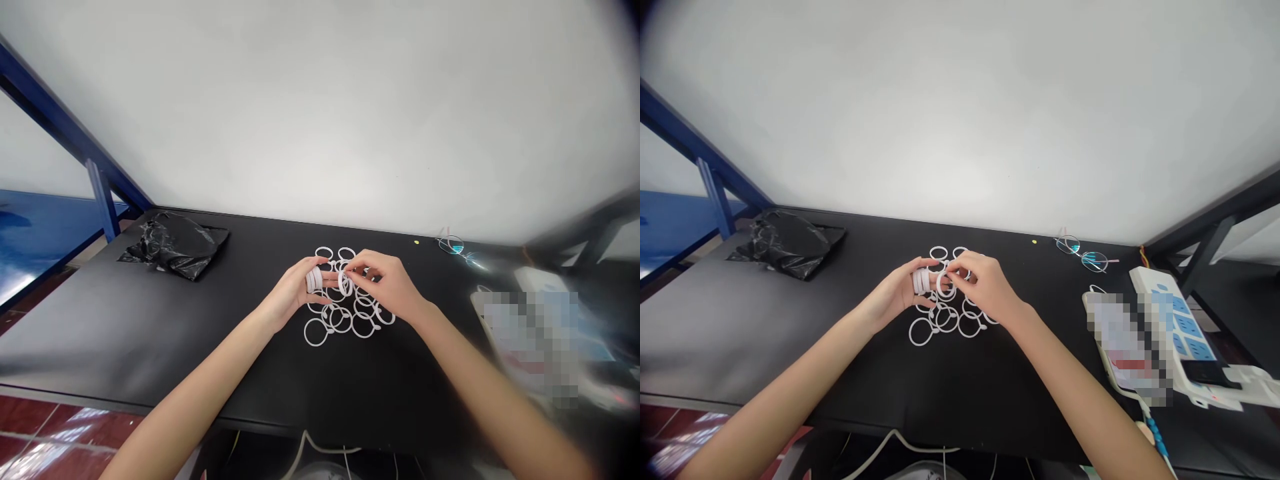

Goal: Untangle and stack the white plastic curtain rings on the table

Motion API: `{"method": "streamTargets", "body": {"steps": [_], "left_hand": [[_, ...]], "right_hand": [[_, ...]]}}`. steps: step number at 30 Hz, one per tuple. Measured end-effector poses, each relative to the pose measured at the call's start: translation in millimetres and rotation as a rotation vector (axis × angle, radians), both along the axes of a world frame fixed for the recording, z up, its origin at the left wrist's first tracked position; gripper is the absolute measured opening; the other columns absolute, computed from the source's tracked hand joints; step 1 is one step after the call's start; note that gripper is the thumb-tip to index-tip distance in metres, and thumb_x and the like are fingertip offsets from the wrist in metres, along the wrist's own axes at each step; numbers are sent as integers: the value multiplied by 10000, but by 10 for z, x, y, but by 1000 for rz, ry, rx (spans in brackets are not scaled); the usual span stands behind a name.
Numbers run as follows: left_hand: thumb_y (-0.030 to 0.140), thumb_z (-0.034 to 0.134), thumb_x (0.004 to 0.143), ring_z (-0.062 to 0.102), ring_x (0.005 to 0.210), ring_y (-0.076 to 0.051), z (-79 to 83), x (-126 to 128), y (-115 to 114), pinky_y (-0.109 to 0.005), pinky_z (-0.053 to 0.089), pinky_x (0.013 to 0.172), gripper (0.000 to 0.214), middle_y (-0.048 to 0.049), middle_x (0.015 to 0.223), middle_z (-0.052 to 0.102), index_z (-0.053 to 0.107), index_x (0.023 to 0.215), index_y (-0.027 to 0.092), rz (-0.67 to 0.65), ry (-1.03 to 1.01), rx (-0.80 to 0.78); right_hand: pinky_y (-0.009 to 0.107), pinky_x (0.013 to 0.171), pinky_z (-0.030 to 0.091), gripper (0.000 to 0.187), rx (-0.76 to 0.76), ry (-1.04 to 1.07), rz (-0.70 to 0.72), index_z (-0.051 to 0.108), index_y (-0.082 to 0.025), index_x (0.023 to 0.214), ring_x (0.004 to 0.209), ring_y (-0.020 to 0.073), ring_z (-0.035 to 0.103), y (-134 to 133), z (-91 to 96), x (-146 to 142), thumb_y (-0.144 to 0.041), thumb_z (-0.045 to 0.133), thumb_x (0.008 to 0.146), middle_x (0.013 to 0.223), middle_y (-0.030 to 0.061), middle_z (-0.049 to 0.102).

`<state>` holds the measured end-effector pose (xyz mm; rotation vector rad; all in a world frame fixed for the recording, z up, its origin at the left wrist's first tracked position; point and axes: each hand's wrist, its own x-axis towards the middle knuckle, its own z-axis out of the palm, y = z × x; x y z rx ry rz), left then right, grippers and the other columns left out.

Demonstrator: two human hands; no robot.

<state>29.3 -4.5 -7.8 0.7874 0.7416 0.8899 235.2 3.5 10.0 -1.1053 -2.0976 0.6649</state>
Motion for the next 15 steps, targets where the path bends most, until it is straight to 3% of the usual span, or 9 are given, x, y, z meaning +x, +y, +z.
{"method": "streamTargets", "body": {"steps": [4,7,9,12,15], "left_hand": [[425,524,935,674,988,-256,-1,47,-48,-282,587,629,340,-130,965,714,610,1130,161,-137,-117,-4],[383,573,917,676,979,-228,1,38,-48,-241,576,620,284,-104,979,716,639,1121,196,-183,-176,3],[350,575,920,681,952,-204,22,25,-58,-257,582,692,235,-89,981,719,684,1049,186,-166,-166,71],[321,532,944,694,883,-194,96,35,-147,-306,566,814,290,-89,888,738,738,852,139,-117,-9,360],[270,527,933,698,795,-193,165,102,-308,-305,553,777,291,-96,821,751,749,807,130,-139,232,775]], "right_hand": [[277,563,488,166,126,65,11,688,-212,830,705,152,598,-42,-88,-97,-172,541,897,826,40,659],[302,605,531,162,96,192,20,715,-220,876,795,183,641,-91,-164,-143,-193,556,884,904,58,694],[306,616,557,124,-40,328,-82,722,-220,907,818,195,662,-153,-171,-141,-267,614,867,929,65,700],[326,661,585,278,-407,567,-234,720,-195,920,795,201,684,-289,-112,-119,-455,651,848,881,75,706],[383,798,578,445,-790,685,-40,707,-192,1010,883,232,697,-435,-14,-131,-590,608,836,912,89,725]]}}
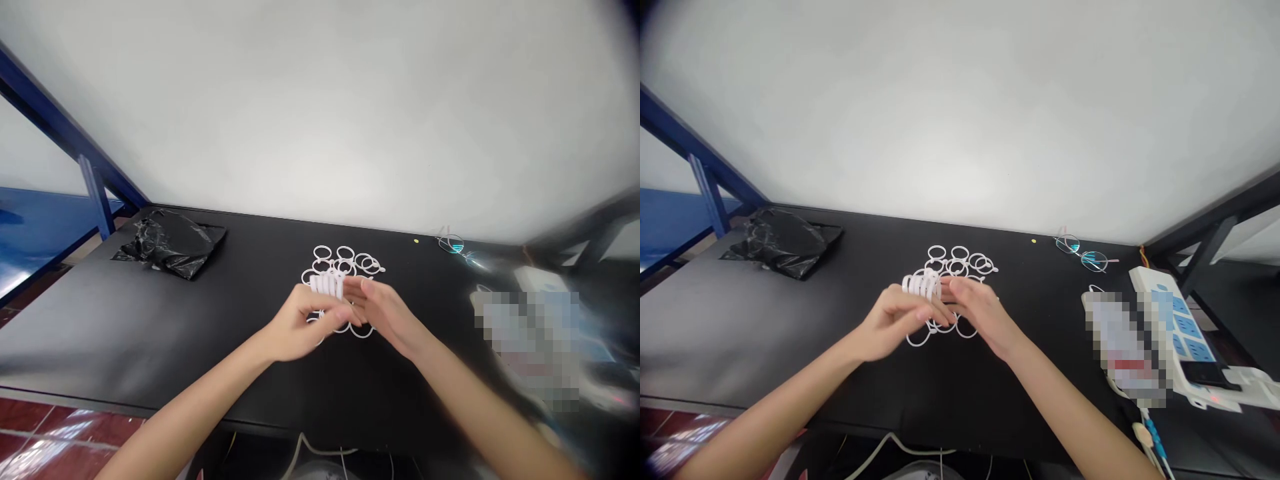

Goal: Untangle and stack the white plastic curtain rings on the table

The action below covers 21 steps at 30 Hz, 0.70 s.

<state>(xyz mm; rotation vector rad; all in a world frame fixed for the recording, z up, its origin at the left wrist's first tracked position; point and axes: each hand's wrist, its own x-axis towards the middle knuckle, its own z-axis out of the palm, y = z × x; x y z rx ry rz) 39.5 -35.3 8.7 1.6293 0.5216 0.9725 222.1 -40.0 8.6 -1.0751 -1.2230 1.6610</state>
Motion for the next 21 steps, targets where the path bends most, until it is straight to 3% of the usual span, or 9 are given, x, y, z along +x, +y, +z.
{"method": "streamTargets", "body": {"steps": [2,5,8,11,13,17,21], "left_hand": [[244,553,903,689,756,-189,9,61,-95,-290,543,724,239,-93,790,748,747,822,131,-32,89,239],[242,581,871,669,738,-185,-21,123,-151,-290,533,714,193,-71,722,727,727,795,140,-69,125,424],[243,581,870,626,676,-149,-43,127,-122,-299,534,761,177,-37,691,694,680,748,162,-12,131,442],[192,594,841,558,604,-105,-59,122,-93,-348,503,902,225,12,628,604,541,623,177,108,134,433],[152,593,793,533,617,-102,-90,139,-98,-336,515,853,233,19,660,559,437,624,188,186,150,415],[117,595,748,564,679,-111,-206,208,-123,-236,515,633,233,-3,832,576,413,861,210,377,182,335],[88,543,796,593,790,-149,-302,210,-70,-246,509,652,392,-54,963,594,440,1155,203,588,300,528]], "right_hand": [[391,830,566,459,-87,58,160,696,-202,1039,902,241,700,-72,58,-43,-589,660,795,930,84,733],[367,896,539,358,-105,88,187,669,-228,1047,970,221,690,-128,103,-131,-459,736,783,992,58,734],[303,847,539,229,-48,134,47,633,-240,1008,933,172,682,-150,83,-198,-357,712,828,1002,30,722],[246,680,532,198,-4,157,-86,601,-242,997,736,124,646,-172,13,-239,-362,674,855,937,11,698],[239,635,517,207,8,155,-172,593,-243,992,663,111,603,-188,-49,-274,-391,656,862,873,-3,670],[264,720,528,229,49,152,-353,561,-252,994,753,135,617,-217,-166,-406,-413,653,858,876,-10,635],[277,713,537,219,109,109,-441,514,-260,983,764,142,615,-235,-209,-558,-418,624,880,850,-18,605]]}}
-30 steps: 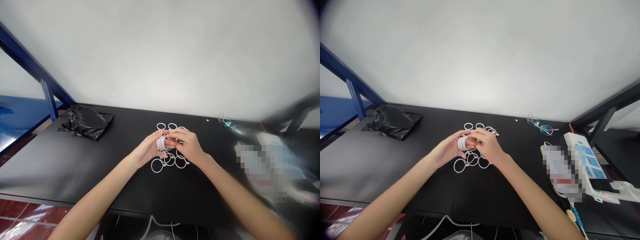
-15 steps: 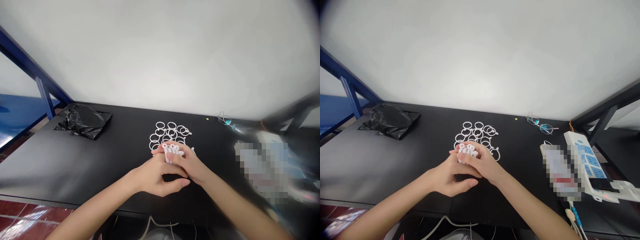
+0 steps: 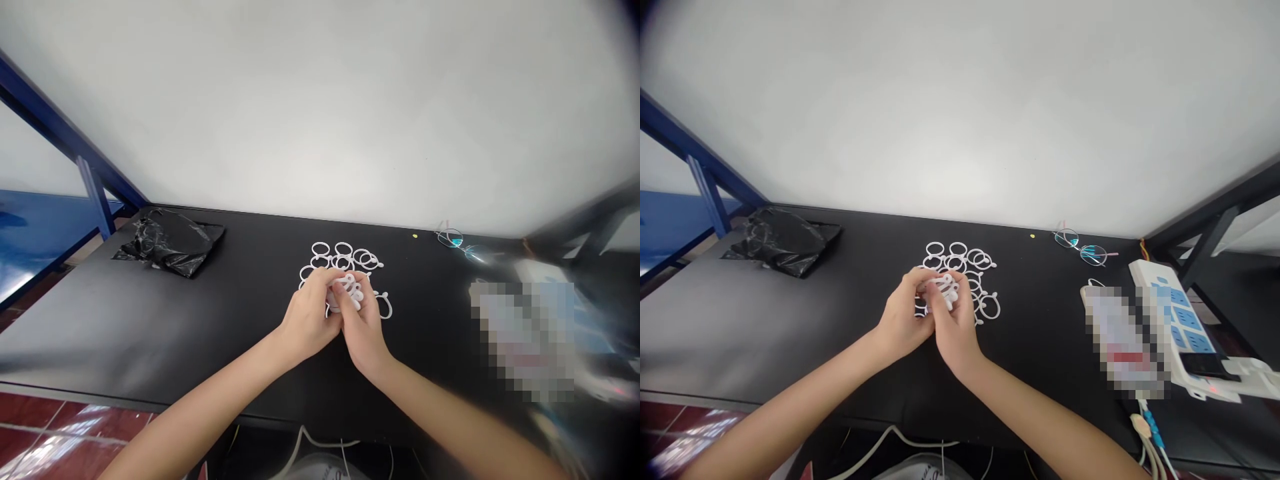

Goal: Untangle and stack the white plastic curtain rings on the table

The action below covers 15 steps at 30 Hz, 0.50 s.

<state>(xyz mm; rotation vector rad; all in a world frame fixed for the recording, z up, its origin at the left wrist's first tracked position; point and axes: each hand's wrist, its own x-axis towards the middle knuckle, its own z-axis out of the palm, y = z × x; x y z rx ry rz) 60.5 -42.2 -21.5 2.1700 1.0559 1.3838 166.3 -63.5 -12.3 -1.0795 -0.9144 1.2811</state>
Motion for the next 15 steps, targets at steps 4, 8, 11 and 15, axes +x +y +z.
{"method": "streamTargets", "body": {"steps": [4,8,11,15], "left_hand": [[117,481,839,569,862,-179,-4,-126,129,-261,488,658,328,-75,990,563,517,1155,194,78,104,43],[89,514,744,575,772,-147,24,-252,231,-250,470,664,382,-18,900,586,527,1107,208,10,-49,-257],[126,547,724,600,740,-145,21,-278,259,-252,479,665,430,-9,905,639,509,1144,209,-234,-189,-499],[289,581,817,623,717,-163,7,-222,258,-261,493,635,282,-29,845,642,584,1076,176,-399,-369,-741]], "right_hand": [[300,794,541,270,109,-79,173,511,-258,1058,892,160,625,-3,20,-1,-372,656,861,972,10,612],[327,827,547,386,171,-220,353,533,-250,1124,956,181,629,23,15,112,-284,730,794,1059,40,627],[258,563,513,360,236,-391,214,591,-234,1021,767,145,606,47,19,154,-284,785,722,1041,46,604],[235,463,452,292,139,-374,266,576,-203,795,532,88,539,68,108,154,-293,824,668,778,-14,619]]}}
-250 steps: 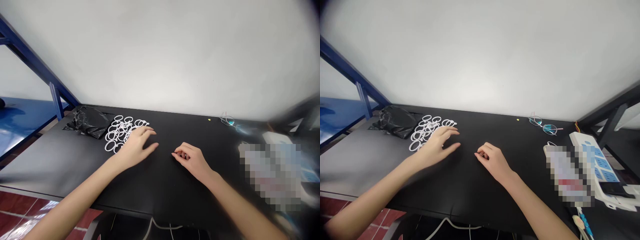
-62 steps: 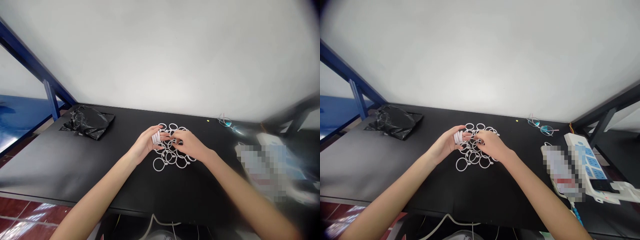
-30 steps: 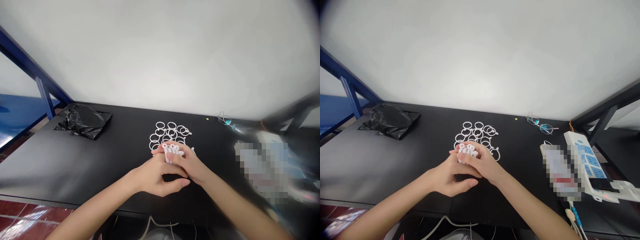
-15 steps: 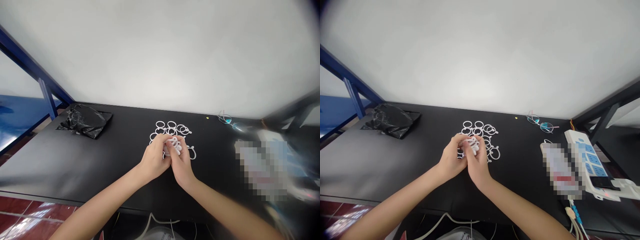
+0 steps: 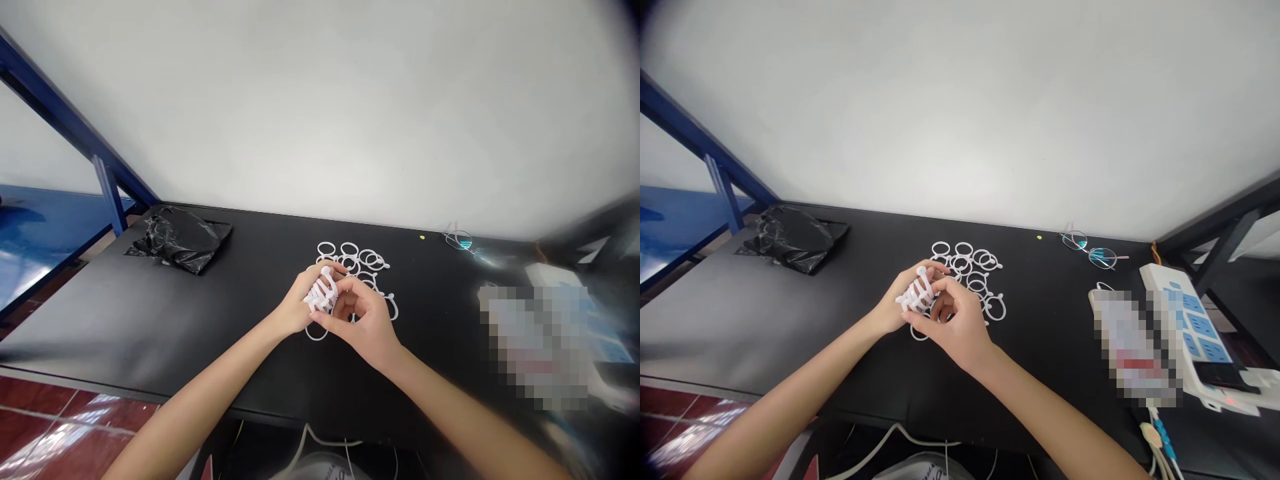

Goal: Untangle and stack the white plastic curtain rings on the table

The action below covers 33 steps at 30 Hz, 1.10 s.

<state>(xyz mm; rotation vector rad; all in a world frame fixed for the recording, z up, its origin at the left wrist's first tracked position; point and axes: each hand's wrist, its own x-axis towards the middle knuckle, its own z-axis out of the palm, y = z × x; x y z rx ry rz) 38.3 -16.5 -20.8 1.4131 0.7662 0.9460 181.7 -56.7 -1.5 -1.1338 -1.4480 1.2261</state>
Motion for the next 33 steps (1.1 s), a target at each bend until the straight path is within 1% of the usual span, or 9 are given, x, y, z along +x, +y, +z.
{"method": "streamTargets", "body": {"steps": [3,6,10,13,16,18,22,27,33], "left_hand": [[413,565,871,625,644,-158,27,65,-15,-257,494,576,300,-24,744,620,613,1023,158,-40,-88,-242],[466,542,892,639,640,-165,63,102,-33,-267,509,575,348,-30,719,623,607,1028,153,-72,-140,-375],[407,488,926,606,570,-136,63,57,-35,-233,465,526,333,-12,675,606,594,1107,149,-85,-2,-164],[246,488,894,595,606,-118,56,-24,-20,-223,456,580,267,-12,752,649,596,1123,160,-55,230,152],[148,506,823,591,607,-111,72,-85,3,-224,453,606,306,-11,823,680,587,1118,161,-104,433,309],[151,512,821,571,569,-106,91,-102,17,-213,440,577,297,8,732,657,586,1108,151,-187,445,289],[206,514,857,527,538,-94,128,-96,23,-191,412,518,196,27,635,602,607,1014,135,-278,323,165],[133,449,866,555,535,-92,133,-92,13,-178,419,516,165,26,605,595,599,934,133,-263,353,230],[96,492,815,624,595,-100,137,-111,30,-186,473,590,288,1,735,683,655,1047,149,-286,386,278]], "right_hand": [[261,530,526,309,-194,123,199,592,-192,811,575,124,629,17,82,18,-306,833,656,735,-19,658],[292,610,566,316,-247,157,305,653,-178,865,675,158,679,36,114,49,-295,845,642,761,-2,685],[261,510,513,239,-242,131,234,669,-168,755,489,110,582,56,89,61,-366,798,715,581,-36,610],[257,529,508,349,-250,68,211,631,-165,630,420,91,529,72,73,56,-454,697,814,455,-42,557],[216,458,477,445,-325,14,201,618,-152,567,386,87,554,96,92,85,-512,664,825,450,-20,584],[188,416,460,417,-399,42,291,672,-134,657,467,118,650,116,120,129,-523,680,807,603,25,682],[218,541,556,409,-479,167,531,720,-127,873,770,206,756,138,155,197,-524,623,858,904,113,758],[190,429,488,494,-397,99,324,675,-118,712,525,147,702,104,104,145,-573,569,874,697,79,736],[250,562,543,421,-244,58,425,684,-149,738,554,110,623,5,94,146,-497,537,926,678,26,665]]}}
